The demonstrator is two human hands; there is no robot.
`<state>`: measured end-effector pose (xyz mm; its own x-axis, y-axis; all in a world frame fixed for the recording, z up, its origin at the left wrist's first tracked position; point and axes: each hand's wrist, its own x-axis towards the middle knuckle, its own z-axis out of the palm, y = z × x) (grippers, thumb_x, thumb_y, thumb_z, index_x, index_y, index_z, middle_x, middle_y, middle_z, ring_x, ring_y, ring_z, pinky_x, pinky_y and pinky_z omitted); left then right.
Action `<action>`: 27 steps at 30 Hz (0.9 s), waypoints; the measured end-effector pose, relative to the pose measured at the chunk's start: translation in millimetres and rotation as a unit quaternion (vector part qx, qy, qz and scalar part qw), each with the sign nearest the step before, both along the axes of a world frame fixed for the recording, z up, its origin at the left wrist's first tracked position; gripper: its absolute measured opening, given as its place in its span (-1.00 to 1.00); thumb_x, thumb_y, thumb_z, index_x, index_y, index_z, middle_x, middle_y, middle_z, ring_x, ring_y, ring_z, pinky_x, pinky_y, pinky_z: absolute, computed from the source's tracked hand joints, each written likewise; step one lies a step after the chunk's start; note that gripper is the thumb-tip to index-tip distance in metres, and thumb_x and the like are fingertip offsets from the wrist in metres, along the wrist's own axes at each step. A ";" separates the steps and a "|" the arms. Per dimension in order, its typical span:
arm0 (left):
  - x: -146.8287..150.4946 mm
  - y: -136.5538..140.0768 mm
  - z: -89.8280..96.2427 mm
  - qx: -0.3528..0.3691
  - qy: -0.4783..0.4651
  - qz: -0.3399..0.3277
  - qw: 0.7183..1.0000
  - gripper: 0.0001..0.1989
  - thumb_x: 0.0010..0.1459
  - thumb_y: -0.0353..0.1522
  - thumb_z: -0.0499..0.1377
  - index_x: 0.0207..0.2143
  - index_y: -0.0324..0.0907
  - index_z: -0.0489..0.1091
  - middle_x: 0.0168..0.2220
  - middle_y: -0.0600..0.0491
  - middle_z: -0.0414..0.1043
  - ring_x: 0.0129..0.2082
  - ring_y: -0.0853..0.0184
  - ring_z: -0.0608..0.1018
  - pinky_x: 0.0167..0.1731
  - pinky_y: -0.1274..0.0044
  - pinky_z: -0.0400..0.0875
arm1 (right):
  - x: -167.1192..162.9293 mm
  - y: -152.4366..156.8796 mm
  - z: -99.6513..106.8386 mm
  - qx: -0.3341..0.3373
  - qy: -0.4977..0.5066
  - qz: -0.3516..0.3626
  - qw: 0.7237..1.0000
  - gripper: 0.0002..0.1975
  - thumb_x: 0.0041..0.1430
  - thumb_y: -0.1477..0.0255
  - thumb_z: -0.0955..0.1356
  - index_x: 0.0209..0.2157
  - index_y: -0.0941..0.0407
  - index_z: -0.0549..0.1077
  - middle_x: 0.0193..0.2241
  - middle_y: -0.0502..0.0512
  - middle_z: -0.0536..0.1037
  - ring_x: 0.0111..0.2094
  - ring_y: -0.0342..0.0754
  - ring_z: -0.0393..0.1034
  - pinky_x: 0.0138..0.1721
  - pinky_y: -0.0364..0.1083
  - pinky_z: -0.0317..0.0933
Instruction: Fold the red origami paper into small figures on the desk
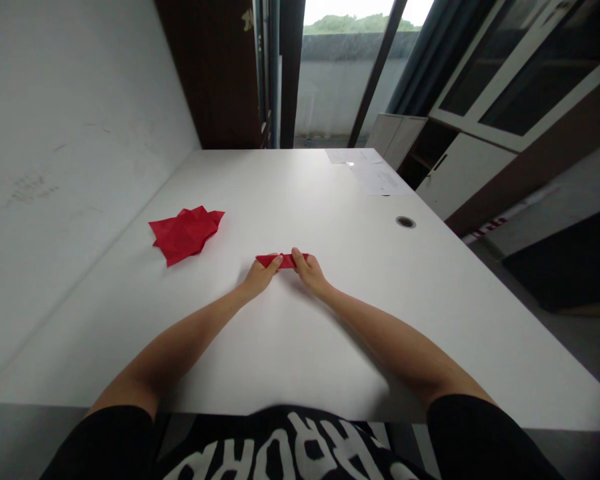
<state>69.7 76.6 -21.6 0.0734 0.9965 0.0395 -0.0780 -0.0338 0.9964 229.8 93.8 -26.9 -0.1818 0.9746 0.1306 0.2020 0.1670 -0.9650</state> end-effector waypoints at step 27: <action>-8.2 4.4 -3.1 -0.041 0.015 0.075 0.996 -0.51 0.12 0.06 0.26 -0.51 -0.17 0.34 -0.62 0.13 0.24 -0.50 0.36 0.40 -0.48 0.53 0.25 | 4.6 6.6 -2.2 -0.007 0.081 0.019 0.997 -0.37 0.27 -0.16 0.16 -0.64 0.04 0.09 -0.70 -0.08 0.09 -0.62 -0.17 -0.05 -0.55 -0.10 -0.09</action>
